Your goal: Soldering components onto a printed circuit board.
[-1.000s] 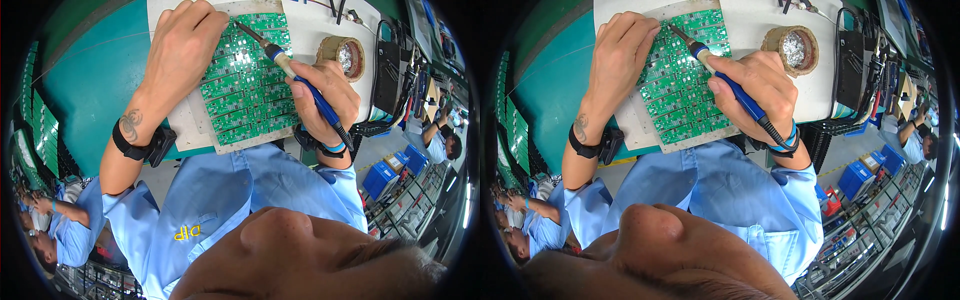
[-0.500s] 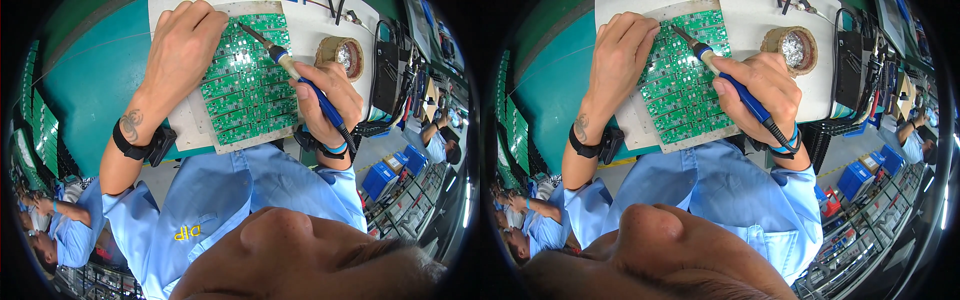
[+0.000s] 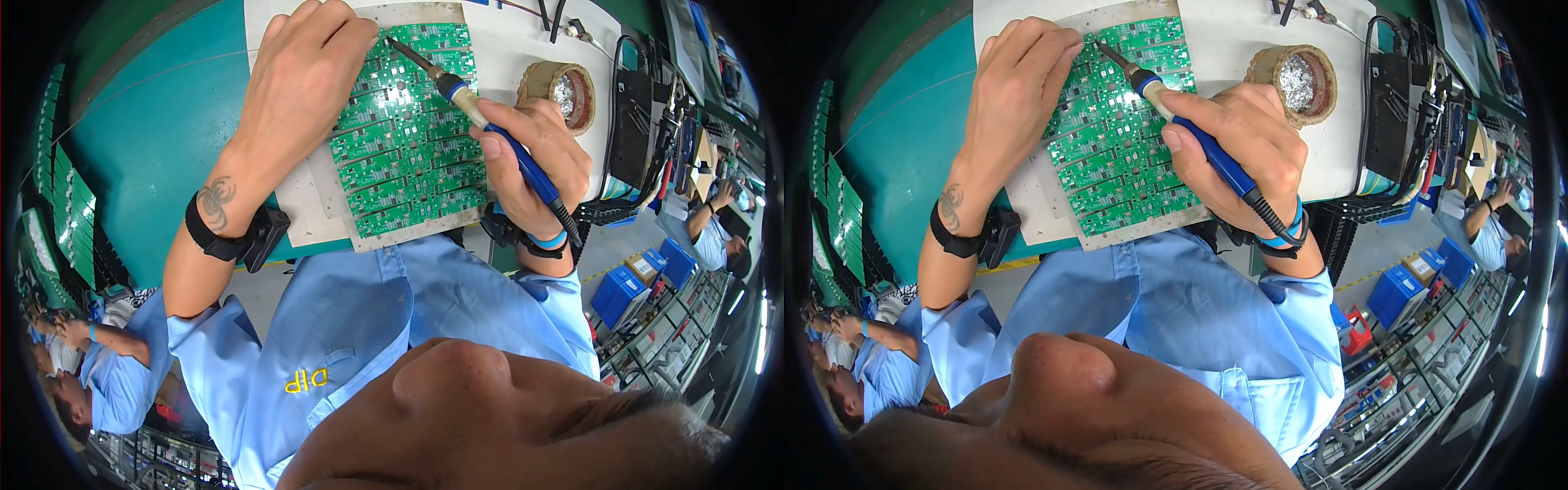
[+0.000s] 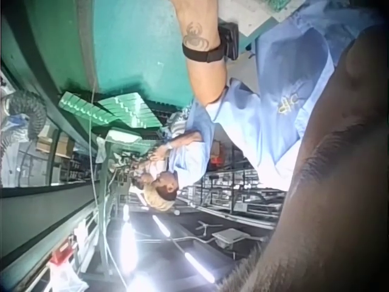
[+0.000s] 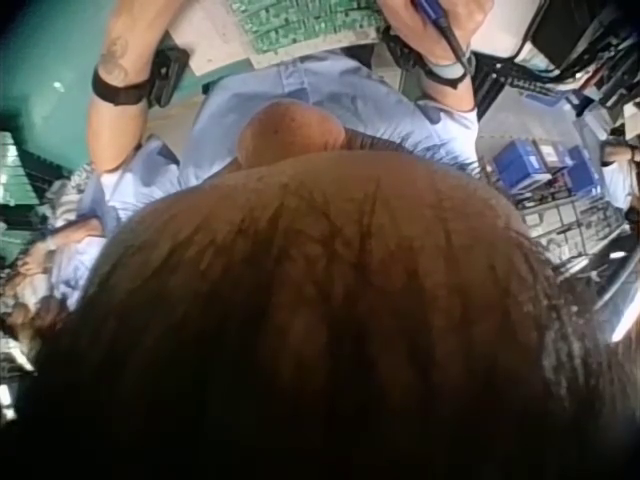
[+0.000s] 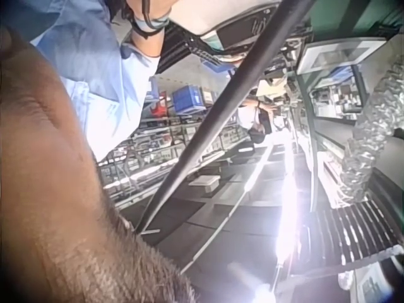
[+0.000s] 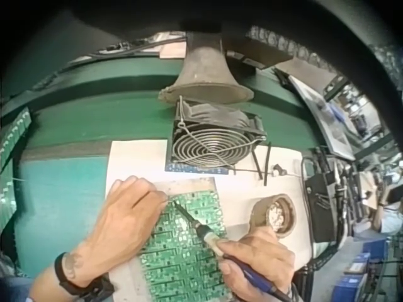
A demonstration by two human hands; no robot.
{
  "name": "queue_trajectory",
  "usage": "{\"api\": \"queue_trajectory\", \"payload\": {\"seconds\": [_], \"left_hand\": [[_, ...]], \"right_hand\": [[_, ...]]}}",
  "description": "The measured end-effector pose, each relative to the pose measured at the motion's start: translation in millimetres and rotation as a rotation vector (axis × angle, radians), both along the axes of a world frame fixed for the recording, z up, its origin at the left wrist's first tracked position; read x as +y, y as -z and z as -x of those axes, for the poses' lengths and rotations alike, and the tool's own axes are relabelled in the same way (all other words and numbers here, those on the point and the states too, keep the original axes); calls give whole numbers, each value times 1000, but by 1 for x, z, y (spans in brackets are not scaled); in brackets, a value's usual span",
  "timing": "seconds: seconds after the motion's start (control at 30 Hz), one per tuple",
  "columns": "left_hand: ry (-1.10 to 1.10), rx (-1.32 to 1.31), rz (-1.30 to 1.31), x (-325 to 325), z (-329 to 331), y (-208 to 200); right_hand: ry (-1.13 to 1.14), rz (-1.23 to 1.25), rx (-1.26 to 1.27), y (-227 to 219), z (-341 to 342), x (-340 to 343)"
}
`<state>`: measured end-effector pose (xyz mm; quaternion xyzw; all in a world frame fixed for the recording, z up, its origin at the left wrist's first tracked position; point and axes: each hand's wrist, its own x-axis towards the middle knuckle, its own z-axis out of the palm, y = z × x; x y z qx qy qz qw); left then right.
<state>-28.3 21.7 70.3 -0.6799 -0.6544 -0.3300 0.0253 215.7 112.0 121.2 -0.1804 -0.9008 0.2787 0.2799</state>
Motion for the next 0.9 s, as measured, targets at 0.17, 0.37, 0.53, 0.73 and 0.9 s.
{"api": "queue_trajectory", "payload": {"seconds": [0.17,0.37,0.53,0.73,0.9], "left_hand": [[4,-3,-1,-1,0,0],[-38,27,41,-3,-2,-5],[-46,63,-3,-3,5,0],[-96,54,-38,-3,7,-2],[-140,73,7,-5,5,0]], "right_hand": [[9,-10,-3,-1,-1,0],[52,6,14,-5,-10,-3],[159,73,23,-5,-34,-15],[366,-7,389,37,-92,-31],[640,44,36,39,-98,-45]]}}
